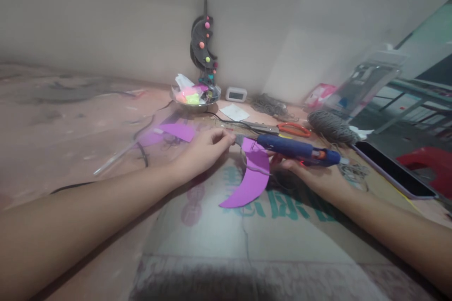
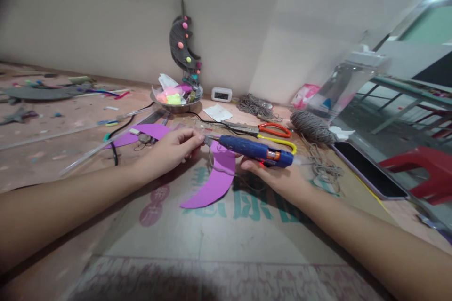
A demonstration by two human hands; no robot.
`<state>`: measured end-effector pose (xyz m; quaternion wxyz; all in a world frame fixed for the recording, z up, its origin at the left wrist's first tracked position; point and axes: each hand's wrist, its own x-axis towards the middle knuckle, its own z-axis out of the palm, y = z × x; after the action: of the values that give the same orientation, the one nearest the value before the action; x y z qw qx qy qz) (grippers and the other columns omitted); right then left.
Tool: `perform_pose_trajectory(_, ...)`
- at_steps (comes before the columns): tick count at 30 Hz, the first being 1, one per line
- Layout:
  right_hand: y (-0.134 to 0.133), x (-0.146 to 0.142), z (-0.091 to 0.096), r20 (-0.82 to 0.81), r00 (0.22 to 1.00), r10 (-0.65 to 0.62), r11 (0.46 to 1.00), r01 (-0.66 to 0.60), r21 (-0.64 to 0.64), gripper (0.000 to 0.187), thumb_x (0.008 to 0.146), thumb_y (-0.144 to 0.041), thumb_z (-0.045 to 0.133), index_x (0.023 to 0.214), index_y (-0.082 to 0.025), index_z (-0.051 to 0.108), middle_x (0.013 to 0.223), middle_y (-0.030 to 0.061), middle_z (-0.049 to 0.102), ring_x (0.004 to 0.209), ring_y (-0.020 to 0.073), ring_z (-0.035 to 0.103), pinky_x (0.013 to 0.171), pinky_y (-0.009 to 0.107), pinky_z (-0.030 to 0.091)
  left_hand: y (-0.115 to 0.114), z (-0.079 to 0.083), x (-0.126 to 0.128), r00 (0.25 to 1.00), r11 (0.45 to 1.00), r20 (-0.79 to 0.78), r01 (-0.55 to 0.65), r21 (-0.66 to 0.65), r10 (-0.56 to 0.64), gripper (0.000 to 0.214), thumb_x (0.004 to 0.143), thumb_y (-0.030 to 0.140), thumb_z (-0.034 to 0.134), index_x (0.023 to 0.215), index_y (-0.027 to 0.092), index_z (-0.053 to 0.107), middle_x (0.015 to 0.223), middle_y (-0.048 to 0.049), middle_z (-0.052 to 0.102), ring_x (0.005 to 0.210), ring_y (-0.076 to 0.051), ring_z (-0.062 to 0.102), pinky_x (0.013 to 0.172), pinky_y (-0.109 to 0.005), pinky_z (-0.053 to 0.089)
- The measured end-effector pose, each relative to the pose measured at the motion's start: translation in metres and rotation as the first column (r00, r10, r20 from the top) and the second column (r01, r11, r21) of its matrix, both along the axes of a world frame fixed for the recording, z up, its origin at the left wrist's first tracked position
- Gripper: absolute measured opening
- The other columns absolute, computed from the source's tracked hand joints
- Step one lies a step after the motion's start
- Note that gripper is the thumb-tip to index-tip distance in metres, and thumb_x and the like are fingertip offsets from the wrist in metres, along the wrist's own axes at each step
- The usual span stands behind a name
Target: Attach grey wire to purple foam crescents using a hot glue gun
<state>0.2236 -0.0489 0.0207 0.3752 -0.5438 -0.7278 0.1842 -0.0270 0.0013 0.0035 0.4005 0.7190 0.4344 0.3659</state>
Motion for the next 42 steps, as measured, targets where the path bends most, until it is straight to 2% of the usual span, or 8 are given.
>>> perform_pose_trajectory(4, -0.006, -0.003, 0.004, 0.034, 0.992, 0.122, 0.991, -0.120, -0.053, 0.024, 0.083, -0.047, 0.058, 0.083, -0.026, 0.070, 0.093, 0.0036, 0.075, 0.093, 0.0253, 0.069, 0.090, 0.040, 0.055, 0.000, 0.000, 0.000, 1.000, 1.000, 0.001, 0.019, 0.020, -0.019, 0.034, 0.089, 0.045, 0.048, 0.073, 0.017, 0.056, 0.064, 0.0019, 0.054, 0.058, -0.012, 0.049, 0.057, -0.023, 0.036)
perform_pose_trajectory(7, -0.008, -0.007, 0.006, 0.031, 0.978, 0.207, 0.975, -0.204, -0.092, 0.023, 0.082, -0.044, 0.057, 0.087, -0.027, 0.071, 0.094, 0.0024, 0.075, 0.095, 0.0247, 0.069, 0.090, 0.039, 0.055, 0.001, -0.001, 0.000, 1.000, 0.999, -0.002, 0.024, 0.028, -0.024, 0.034, 0.090, 0.044, 0.048, 0.073, 0.017, 0.056, 0.063, 0.0021, 0.054, 0.057, -0.012, 0.048, 0.057, -0.023, 0.036)
perform_pose_trajectory(13, -0.005, -0.008, 0.003, 0.002, 0.998, 0.060, 0.998, -0.060, 0.006, 0.020, 0.078, -0.047, 0.062, 0.082, -0.029, 0.072, 0.087, 0.0020, 0.076, 0.089, 0.0273, 0.071, 0.089, 0.043, 0.056, 0.002, -0.001, 0.000, 1.000, 1.000, 0.005, 0.011, 0.007, -0.011, 0.034, 0.090, 0.044, 0.047, 0.071, 0.017, 0.055, 0.061, 0.0032, 0.053, 0.054, -0.011, 0.047, 0.056, -0.023, 0.035)
perform_pose_trajectory(18, -0.006, -0.006, 0.004, 0.028, 0.987, 0.155, 0.985, -0.153, -0.074, 0.027, 0.080, -0.052, 0.059, 0.086, -0.031, 0.075, 0.089, 0.0034, 0.076, 0.102, 0.0308, 0.067, 0.095, 0.046, 0.053, -0.001, 0.004, 0.002, 1.000, 1.000, -0.024, -0.009, -0.001, 0.009, 0.035, 0.088, 0.043, 0.049, 0.065, 0.017, 0.053, 0.058, 0.0029, 0.052, 0.054, -0.013, 0.048, 0.054, -0.024, 0.034)
perform_pose_trajectory(24, -0.004, -0.004, -0.003, 0.036, 0.991, 0.128, 0.991, -0.127, -0.043, 0.032, 0.081, -0.054, 0.059, 0.092, -0.030, 0.076, 0.097, 0.0052, 0.076, 0.104, 0.0316, 0.067, 0.101, 0.050, 0.048, -0.003, 0.007, 0.003, 0.999, 0.998, -0.021, 0.039, -0.041, -0.040, 0.031, 0.086, 0.041, 0.050, 0.068, 0.018, 0.058, 0.059, 0.0022, 0.053, 0.054, -0.014, 0.047, 0.053, -0.024, 0.033)
perform_pose_trajectory(31, -0.001, -0.006, -0.007, -0.043, 0.996, 0.079, 0.997, -0.080, -0.023, 0.024, 0.078, -0.048, 0.063, 0.088, -0.030, 0.074, 0.093, 0.0024, 0.076, 0.091, 0.0280, 0.071, 0.087, 0.043, 0.057, -0.001, 0.002, 0.003, 1.000, 1.000, 0.018, -0.010, 0.013, 0.010, 0.024, 0.085, 0.035, 0.049, 0.069, 0.019, 0.057, 0.061, 0.0021, 0.054, 0.056, -0.014, 0.048, 0.052, -0.024, 0.035)
perform_pose_trajectory(37, 0.005, 0.005, -0.002, 0.042, 0.999, 0.007, 0.990, -0.001, -0.142, 0.027, 0.075, -0.051, 0.060, 0.069, -0.026, 0.068, 0.073, 0.0030, 0.073, 0.073, 0.0256, 0.069, 0.072, 0.039, 0.059, -0.003, 0.001, 0.002, 1.000, 1.000, -0.007, -0.016, 0.015, 0.016, 0.024, 0.084, 0.035, 0.049, 0.067, 0.019, 0.056, 0.054, 0.0028, 0.051, 0.054, -0.015, 0.048, 0.052, -0.024, 0.034)
perform_pose_trajectory(42, 0.005, 0.005, -0.002, 0.042, 0.998, 0.047, 0.984, -0.040, -0.172, 0.029, 0.069, -0.054, 0.062, 0.063, -0.026, 0.066, 0.070, 0.0040, 0.071, 0.070, 0.0266, 0.068, 0.069, 0.041, 0.059, -0.004, 0.002, 0.001, 0.999, 0.999, -0.037, -0.028, 0.032, 0.029, 0.026, 0.085, 0.037, 0.050, 0.066, 0.019, 0.056, 0.053, 0.0031, 0.050, 0.054, -0.015, 0.049, 0.053, -0.024, 0.035)
